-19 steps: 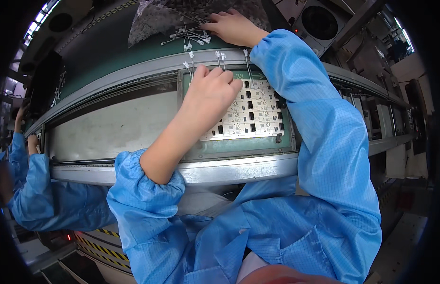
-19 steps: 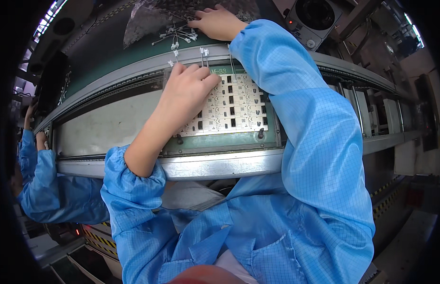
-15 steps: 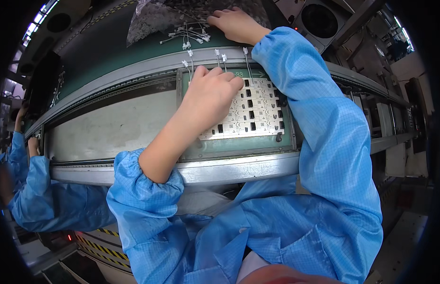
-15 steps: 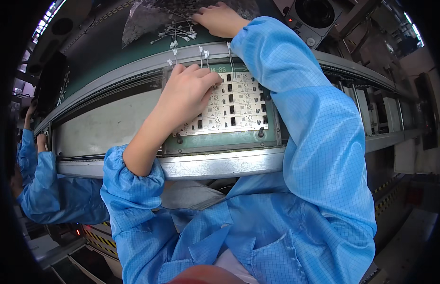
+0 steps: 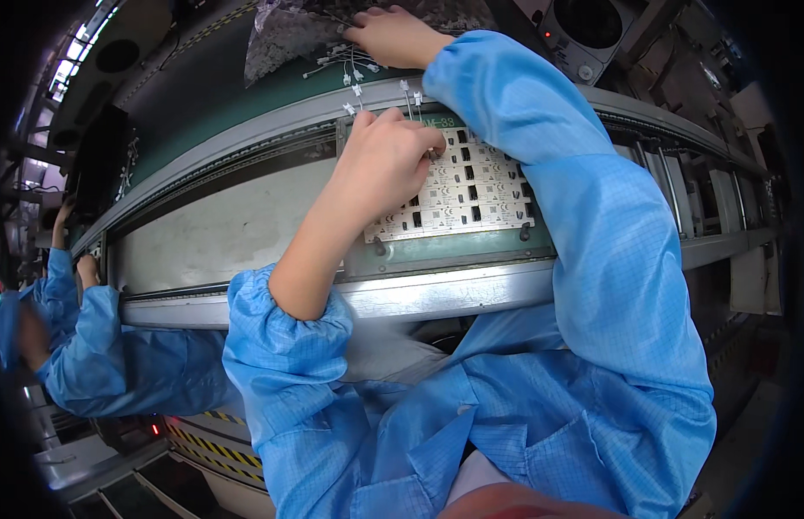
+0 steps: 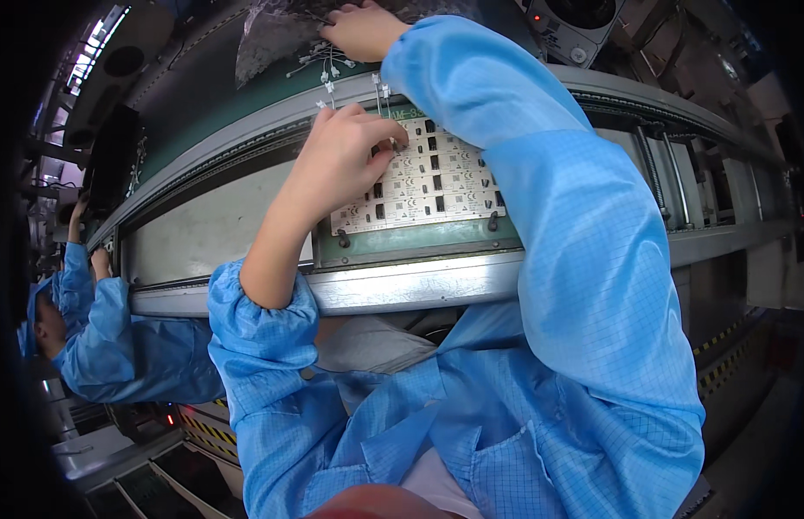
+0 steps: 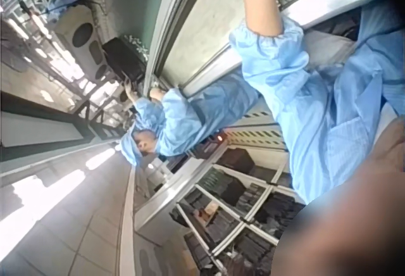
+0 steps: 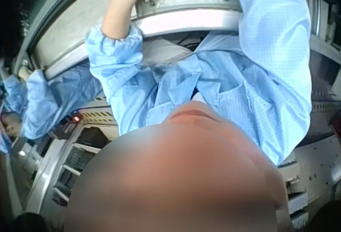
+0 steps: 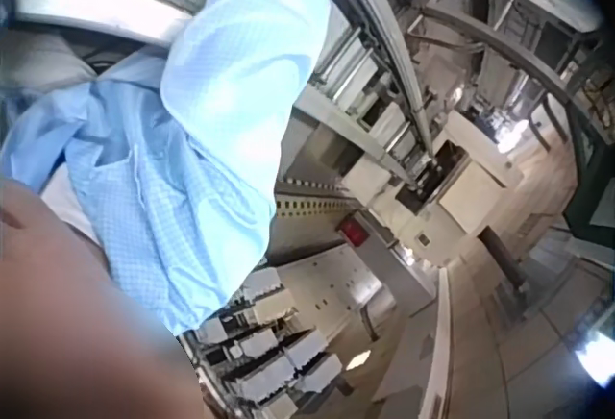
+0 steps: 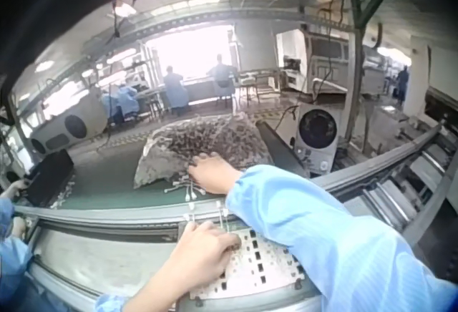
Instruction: The person is manually inserting components into a circuit board on an assembly line.
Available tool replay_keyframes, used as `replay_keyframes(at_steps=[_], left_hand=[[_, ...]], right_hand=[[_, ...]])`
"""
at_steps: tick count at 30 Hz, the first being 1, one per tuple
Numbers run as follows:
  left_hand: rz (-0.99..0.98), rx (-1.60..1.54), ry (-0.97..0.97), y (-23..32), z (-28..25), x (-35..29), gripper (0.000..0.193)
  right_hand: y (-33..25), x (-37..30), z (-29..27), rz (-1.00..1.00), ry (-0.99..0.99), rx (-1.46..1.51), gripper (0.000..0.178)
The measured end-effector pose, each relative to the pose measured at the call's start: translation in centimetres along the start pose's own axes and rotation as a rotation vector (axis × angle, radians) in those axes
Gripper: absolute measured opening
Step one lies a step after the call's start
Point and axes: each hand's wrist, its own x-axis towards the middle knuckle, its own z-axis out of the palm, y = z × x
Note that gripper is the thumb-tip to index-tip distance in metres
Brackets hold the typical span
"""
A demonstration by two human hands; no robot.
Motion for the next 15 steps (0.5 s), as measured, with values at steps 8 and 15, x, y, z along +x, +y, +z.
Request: replay_keyframes(at_steps=[8, 15], left_hand=[[-0.074, -0.212, 0.01, -2.0, 0.2, -0.1, 0.016], [-0.042, -0.124, -0.015, -1.2, -0.1, 0.8, 0.011]], right_hand=[[-5.0, 2.8, -6.0, 0.033, -0.396, -0.339, 0.021], [2.1, 0.7, -9.6, 0.077, 0.435, 0.373, 0.025]])
